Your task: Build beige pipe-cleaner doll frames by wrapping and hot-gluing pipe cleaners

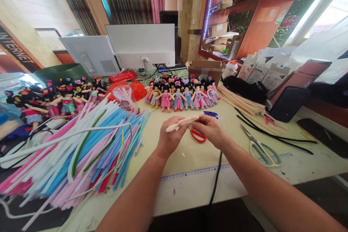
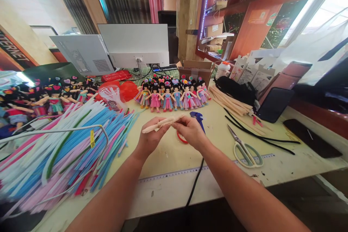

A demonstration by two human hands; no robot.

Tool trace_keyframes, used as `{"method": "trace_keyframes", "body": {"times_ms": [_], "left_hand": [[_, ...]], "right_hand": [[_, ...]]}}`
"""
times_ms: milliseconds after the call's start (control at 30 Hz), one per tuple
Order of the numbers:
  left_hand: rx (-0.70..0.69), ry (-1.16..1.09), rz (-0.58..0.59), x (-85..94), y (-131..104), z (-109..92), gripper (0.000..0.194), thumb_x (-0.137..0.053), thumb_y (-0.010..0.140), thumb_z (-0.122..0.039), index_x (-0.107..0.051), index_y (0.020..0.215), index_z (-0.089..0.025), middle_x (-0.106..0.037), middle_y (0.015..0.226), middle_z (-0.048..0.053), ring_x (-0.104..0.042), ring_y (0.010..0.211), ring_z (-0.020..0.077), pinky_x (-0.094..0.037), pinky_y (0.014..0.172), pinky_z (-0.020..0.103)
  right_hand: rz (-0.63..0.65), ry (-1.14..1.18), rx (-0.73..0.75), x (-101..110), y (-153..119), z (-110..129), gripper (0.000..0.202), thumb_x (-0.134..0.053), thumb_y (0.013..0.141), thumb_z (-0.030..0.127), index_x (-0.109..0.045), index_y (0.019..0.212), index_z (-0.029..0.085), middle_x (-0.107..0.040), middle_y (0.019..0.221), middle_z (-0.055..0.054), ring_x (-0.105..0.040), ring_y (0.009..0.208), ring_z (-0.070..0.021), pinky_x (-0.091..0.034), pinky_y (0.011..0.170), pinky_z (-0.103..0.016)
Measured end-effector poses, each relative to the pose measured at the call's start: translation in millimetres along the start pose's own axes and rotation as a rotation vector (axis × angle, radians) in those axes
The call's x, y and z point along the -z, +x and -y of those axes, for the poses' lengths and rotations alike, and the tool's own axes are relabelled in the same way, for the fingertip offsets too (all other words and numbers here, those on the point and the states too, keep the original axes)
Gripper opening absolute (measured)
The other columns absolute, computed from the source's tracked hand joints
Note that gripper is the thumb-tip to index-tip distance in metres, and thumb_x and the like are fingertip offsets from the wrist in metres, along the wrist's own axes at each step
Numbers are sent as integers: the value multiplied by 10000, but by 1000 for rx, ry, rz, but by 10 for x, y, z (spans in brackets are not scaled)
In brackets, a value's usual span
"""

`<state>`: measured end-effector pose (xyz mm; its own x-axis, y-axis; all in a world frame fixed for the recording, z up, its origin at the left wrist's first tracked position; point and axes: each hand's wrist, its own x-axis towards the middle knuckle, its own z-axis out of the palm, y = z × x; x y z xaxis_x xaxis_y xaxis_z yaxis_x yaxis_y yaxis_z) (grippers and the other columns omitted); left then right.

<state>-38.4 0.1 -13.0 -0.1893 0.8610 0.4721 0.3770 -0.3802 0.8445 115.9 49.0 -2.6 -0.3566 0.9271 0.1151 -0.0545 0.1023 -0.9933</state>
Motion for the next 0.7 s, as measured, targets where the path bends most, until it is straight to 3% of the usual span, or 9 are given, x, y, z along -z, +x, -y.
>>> {"method": "trace_keyframes", "body": {"times_ms": [133, 367, 467, 600, 700], "left_hand": [[65, -89, 44, 15, 28, -22, 141, -696, 781, -331, -745, 819, -205, -709, 805, 51, -614, 781, 201, -454, 732, 296], [174, -120, 90, 71, 77, -25, 208, -732, 709, -392, -741, 800, -204, -648, 658, 16, -523, 614, 160, -408, 578, 268], [219, -107, 132, 87, 89, -25, 308, -727, 707, -425, -763, 926, -211, -707, 752, 35, -582, 694, 190, -453, 644, 288], [248, -4, 162, 80, 83, -46, 349, -688, 728, -482, -774, 904, -193, -712, 773, 46, -592, 723, 210, -461, 665, 313], [286, 23, 148, 58, 80, -31, 376, -699, 708, -524, -771, 875, -195, -695, 748, 40, -584, 720, 210, -467, 669, 318]], "right_hand": [[-1, -79, 109, 0, 21, -5, 286, -799, 629, 448, -702, 702, 189, -637, 656, 2, -501, 619, -135, -390, 595, -280], [67, -7, 125, -18, 27, -50, 279, -745, 690, 440, -641, 703, 181, -576, 642, 23, -455, 588, -111, -357, 577, -258], [18, -156, 196, -9, 29, -61, 230, -681, 782, 393, -645, 708, 179, -553, 633, 29, -433, 586, -104, -326, 555, -246], [-78, -407, 250, -32, -45, 12, 196, -684, 817, 292, -632, 664, 181, -548, 613, 32, -450, 591, -102, -318, 546, -235], [-61, -519, 306, 40, -155, 110, 196, -715, 812, 301, -646, 667, 188, -584, 639, 20, -489, 609, -109, -358, 577, -238]]}}
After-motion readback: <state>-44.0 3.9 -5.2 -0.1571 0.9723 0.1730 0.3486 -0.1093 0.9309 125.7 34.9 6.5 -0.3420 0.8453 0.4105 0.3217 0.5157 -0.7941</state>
